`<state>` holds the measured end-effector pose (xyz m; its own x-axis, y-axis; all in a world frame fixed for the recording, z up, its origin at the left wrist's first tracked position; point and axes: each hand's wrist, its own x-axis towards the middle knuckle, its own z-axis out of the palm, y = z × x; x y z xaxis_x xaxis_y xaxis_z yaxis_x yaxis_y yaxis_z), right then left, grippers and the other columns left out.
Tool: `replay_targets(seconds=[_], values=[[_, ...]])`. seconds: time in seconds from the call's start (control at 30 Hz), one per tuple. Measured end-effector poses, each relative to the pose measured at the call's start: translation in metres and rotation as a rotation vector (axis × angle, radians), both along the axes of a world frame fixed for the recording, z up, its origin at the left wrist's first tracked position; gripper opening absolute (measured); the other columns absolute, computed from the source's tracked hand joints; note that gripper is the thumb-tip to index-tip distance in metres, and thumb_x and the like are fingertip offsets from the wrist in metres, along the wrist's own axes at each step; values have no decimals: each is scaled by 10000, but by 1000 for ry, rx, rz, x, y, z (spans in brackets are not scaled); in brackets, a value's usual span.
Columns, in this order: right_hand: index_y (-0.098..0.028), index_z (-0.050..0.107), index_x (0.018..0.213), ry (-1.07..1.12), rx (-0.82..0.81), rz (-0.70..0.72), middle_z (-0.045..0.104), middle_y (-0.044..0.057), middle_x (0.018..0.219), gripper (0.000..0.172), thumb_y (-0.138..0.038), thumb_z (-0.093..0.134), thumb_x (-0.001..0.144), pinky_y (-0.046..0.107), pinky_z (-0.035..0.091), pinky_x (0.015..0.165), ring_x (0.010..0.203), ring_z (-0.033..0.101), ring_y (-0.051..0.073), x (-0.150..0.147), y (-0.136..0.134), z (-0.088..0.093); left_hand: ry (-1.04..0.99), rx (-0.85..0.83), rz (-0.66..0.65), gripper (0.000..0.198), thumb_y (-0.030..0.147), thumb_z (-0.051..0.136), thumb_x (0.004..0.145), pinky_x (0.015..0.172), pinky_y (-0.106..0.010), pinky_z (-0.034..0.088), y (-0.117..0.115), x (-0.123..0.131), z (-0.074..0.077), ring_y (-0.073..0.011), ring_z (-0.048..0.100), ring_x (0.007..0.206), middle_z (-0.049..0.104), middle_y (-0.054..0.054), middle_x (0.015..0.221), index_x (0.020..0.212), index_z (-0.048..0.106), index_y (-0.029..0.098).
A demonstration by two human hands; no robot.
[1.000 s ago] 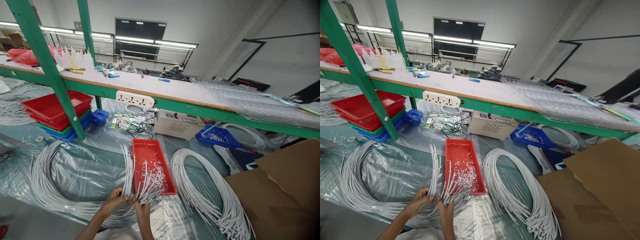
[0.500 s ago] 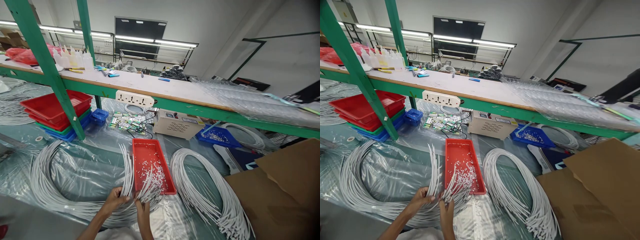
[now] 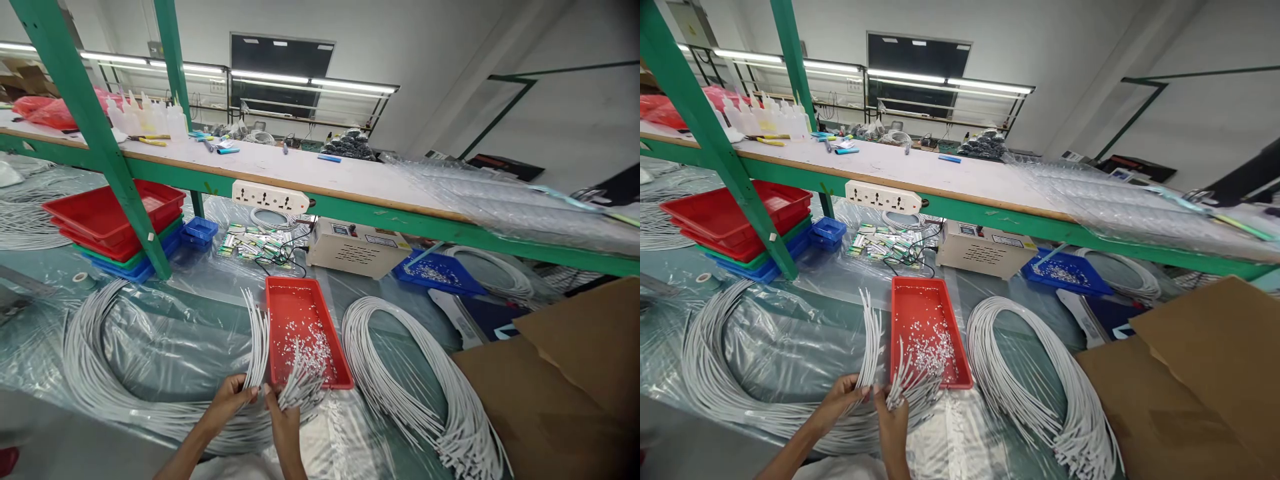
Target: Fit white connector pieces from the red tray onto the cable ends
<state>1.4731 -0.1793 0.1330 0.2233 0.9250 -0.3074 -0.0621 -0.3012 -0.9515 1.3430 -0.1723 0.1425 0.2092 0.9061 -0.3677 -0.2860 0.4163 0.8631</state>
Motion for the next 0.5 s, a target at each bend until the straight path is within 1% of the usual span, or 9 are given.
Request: replay_targets(seconds=[0.07, 0.13, 0.2, 0.27, 0.37, 0.43, 0.5], values=[[-146, 574, 664, 61, 26, 51, 610, 15, 585, 292, -415, 680, 620, 291, 475, 575, 557, 571, 174, -2, 3, 6, -5, 12, -13, 381, 484, 679, 631, 566, -229, 278, 0, 0, -1, -103, 388, 564, 487, 2, 558, 652, 638, 106], [-140, 588, 719, 114, 36, 71, 614, 17, 602, 314, -425, 677, 619, 292, 478, 561, 550, 573, 173, -5, 6, 10, -15, 11, -17, 383, 482, 690, 618, 564, -227, 273, -1, 1, -3, -101, 382, 567, 483, 4, 560, 662, 645, 103], [-134, 601, 721, 116, 33, 82, 619, 25, 607, 320, -428, 674, 617, 292, 479, 565, 558, 575, 175, -5, 6, 11, -27, -1, -19, 384, 476, 700, 606, 563, -226, 270, -2, 2, -4, -101, 380, 571, 485, 4, 567, 674, 650, 101], [-130, 611, 708, 75, 17, 60, 631, 39, 623, 321, -428, 677, 609, 297, 479, 594, 591, 583, 185, -4, 5, 9, -43, -14, -17, 387, 473, 701, 605, 577, -228, 284, -2, 3, -3, -106, 393, 587, 502, -2, 588, 698, 655, 100], [-135, 610, 707, 13, -14, -39, 654, 57, 693, 324, -426, 687, 588, 302, 472, 642, 672, 594, 206, -2, 3, 4, -18, -29, 18, 385, 478, 700, 603, 585, -228, 295, -1, 2, -3, -108, 403, 589, 510, -1, 587, 684, 654, 104], [-148, 580, 634, 5, -5, -40, 628, 36, 633, 290, -416, 684, 595, 290, 461, 621, 636, 577, 191, 0, 2, 3, 12, -27, 32, 383, 482, 704, 595, 571, -226, 287, 0, 1, -4, -103, 393, 571, 494, 5, 561, 636, 643, 106], [-164, 521, 545, 9, 26, 15, 551, -4, 516, 296, -407, 673, 617, 271, 440, 559, 536, 527, 157, -1, 4, 5, 14, -19, 23, 387, 482, 708, 589, 560, -226, 279, 0, 0, -7, -100, 385, 561, 487, 6, 551, 623, 643, 103]])
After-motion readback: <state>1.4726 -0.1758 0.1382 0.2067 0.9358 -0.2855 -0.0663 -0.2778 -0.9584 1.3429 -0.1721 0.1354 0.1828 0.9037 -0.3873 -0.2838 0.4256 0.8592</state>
